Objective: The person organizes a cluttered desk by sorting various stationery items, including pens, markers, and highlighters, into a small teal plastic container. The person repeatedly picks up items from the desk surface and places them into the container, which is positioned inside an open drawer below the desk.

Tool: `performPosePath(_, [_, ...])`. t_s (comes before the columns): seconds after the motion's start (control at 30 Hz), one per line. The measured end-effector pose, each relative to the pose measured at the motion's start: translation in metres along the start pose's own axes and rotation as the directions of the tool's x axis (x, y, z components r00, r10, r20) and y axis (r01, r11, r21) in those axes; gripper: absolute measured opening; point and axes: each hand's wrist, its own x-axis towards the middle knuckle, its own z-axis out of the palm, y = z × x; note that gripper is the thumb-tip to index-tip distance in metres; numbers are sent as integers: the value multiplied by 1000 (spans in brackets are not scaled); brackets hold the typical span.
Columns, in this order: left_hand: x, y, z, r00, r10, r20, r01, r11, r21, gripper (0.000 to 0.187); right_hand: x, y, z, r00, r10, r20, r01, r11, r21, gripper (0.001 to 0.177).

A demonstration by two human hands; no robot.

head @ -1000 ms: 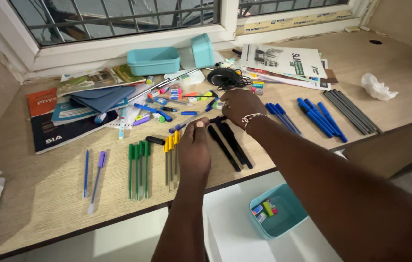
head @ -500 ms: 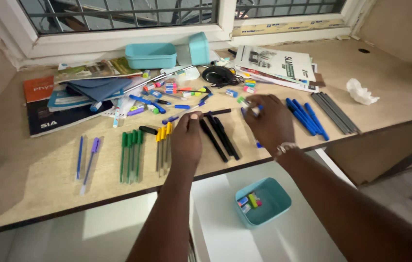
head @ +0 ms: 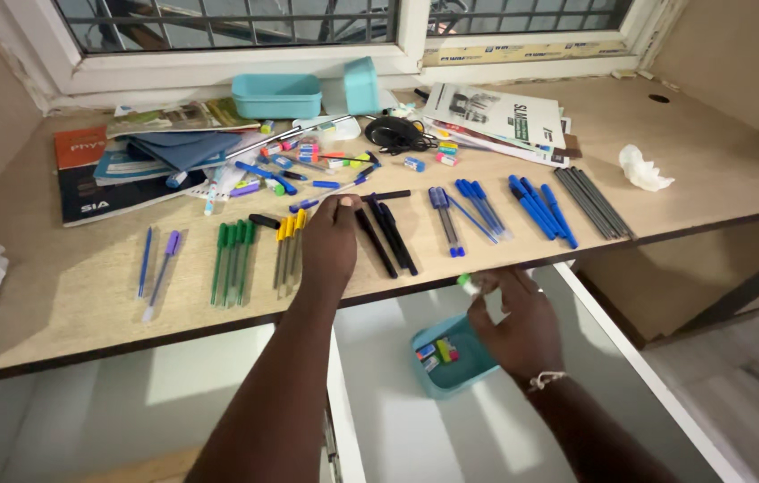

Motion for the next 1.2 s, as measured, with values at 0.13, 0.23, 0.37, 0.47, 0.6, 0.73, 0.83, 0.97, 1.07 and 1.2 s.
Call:
performPosePath(0.13, [-5, 13, -3, 996, -85, 0, 85, 995, 52, 33, -8, -5, -5, 994, -48, 102, 53, 998, -41, 20])
performPosePath(0.23, [-6, 22, -5, 991, -136, 4, 135, 988, 69, 33, -12, -10, -6, 913, 235, 334, -207, 971, -118, 14])
performPosePath(0.37, [-5, 21, -6, 994, -112, 10, 111, 992, 64, 34, -15, -7, -7, 850, 249, 465, -108, 945, -309, 24])
performPosePath(0.47, [-4, 15, -4, 998, -64, -4, 64, 997, 50, 34, -13, 1, -8, 818, 301, 490, -122, 924, -364, 18])
performPosePath(0.6, [-6, 13, -4, 1000, 15, -16, -15, 1000, 8, 34, -20, 11, -5, 734, 402, 548, -105, 864, -493, 15])
performPosePath(0.73, [-7, 18, -5, 994, -112, 7, 111, 993, 30, 35, -28, 24, 2, 714, 401, 574, -50, 847, -529, 13])
performPosePath(0.83, [-7, 21, -6, 996, -92, -15, 92, 995, 38, 36, -34, 30, 8, 730, 391, 561, -39, 843, -537, 11])
performPosePath(0.97, [-8, 26, -6, 990, -140, -11, 140, 989, 43, 36, -34, 33, 10, 720, 407, 562, -42, 834, -549, 10])
performPosePath(1.07, [-7, 26, -7, 981, -194, 3, 194, 979, 56, 35, -35, 30, 9, 716, 415, 562, -36, 825, -563, 9])
performPosePath(1.2, [-6, 19, -4, 994, -103, -23, 102, 994, -35, 34, -36, 25, 10, 715, 413, 564, -25, 821, -570, 10])
